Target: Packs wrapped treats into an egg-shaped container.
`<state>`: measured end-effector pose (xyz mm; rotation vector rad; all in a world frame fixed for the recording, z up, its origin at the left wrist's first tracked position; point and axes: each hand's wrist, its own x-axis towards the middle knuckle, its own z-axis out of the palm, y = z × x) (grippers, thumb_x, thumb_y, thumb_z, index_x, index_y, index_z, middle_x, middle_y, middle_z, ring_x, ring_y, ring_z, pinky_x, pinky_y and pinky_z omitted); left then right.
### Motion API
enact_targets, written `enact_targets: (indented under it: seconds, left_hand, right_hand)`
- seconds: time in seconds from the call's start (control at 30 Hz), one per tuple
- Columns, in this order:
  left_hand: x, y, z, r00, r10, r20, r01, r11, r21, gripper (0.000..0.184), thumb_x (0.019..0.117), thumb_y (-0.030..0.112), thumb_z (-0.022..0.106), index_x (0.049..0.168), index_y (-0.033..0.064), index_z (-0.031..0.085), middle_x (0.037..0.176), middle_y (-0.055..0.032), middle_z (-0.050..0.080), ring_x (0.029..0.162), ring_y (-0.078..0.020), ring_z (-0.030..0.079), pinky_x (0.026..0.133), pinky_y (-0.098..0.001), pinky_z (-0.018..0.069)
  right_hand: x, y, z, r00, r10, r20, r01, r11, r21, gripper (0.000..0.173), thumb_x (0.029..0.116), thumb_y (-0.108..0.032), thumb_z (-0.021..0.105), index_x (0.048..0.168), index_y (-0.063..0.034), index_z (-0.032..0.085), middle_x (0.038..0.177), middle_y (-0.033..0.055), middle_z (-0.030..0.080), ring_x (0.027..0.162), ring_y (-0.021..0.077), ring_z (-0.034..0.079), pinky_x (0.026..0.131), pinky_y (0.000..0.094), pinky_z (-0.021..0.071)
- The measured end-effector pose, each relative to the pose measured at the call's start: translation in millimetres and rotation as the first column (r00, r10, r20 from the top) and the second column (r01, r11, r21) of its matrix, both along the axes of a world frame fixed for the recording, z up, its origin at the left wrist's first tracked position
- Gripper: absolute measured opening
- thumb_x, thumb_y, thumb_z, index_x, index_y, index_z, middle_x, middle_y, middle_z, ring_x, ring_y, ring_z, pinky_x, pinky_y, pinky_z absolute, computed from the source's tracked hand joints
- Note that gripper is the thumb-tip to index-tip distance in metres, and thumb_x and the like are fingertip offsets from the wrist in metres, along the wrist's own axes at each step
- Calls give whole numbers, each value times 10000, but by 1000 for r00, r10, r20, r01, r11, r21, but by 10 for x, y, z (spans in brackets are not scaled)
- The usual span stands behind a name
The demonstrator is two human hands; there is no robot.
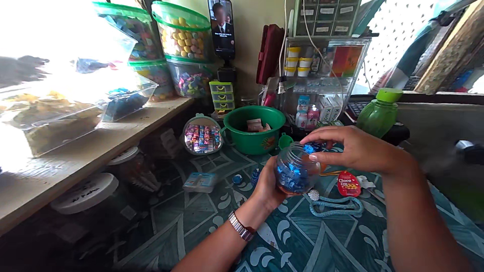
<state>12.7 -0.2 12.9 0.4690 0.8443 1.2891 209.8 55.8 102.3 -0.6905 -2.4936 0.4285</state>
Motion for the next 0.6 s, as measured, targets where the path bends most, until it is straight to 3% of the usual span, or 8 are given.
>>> enact_targets:
  seconds: [0.07,0.13,0.23,0.3,0.37,0.47,0.6]
  left_hand:
    - [7,-1,6,1000,-3,1,3,1000,-2,535,1090,472,212,1223,98,571,1074,-168,666,970,-325,678,793,-520,575]
    - [11,3,-7,1000,-10,-2,10,1000,-10,527,1089,466,226,1212,96,579,1062,-169,670,959,-326,681,785,-519,576]
    - [26,8,-35,1000,-25,-9,25,1000,-12,530,1091,468,217,1209,97,578,1059,-169,670,947,-325,684,771,-508,581]
    - [33,16,-51,999,-35,-1,35,999,-23,529,1089,471,222,1208,97,577,1063,-171,667,950,-327,680,780,-512,577]
    - [40,18,-61,999,-40,-7,39,999,-35,539,1089,477,215,1210,97,577,1067,-177,667,946,-329,683,770,-509,581]
    - [54,13,-64,999,-30,-20,29,999,-44,539,1089,475,211,1204,97,577,1059,-170,667,945,-321,682,767,-503,579]
    - [75,-4,-75,999,-29,-12,29,999,-29,512,1090,453,227,1168,100,591,1029,-150,675,933,-301,686,761,-486,579]
  right_hand:
    - [-23,1,-4,1000,22,-6,-22,1000,22,335,928,-287,707,1238,-163,742,1140,-10,668,951,85,624,768,261,531]
    - [-38,-12,1,999,32,-9,-32,1000,1,327,951,-266,684,1252,-147,727,1091,-21,718,926,60,662,774,242,554]
    - [-51,-39,13,998,49,-41,-50,999,-12,167,993,-221,661,1120,-135,727,943,-38,731,840,24,691,756,204,584]
    - [-64,-33,-14,998,61,-33,-59,996,66,164,971,-230,674,1076,-145,766,982,-33,709,846,31,664,738,205,567]
    - [-108,-57,-31,1000,12,0,-12,998,64,180,949,-227,712,1098,-150,777,944,-33,711,797,38,647,687,216,547]
    - [-215,-139,4,989,-114,91,122,989,-81,225,931,-209,765,1133,-126,708,832,-39,723,683,45,622,641,241,514]
    - [-353,-205,43,957,-194,213,230,960,-157,104,948,-189,748,988,-96,728,781,-3,697,694,78,626,693,307,524]
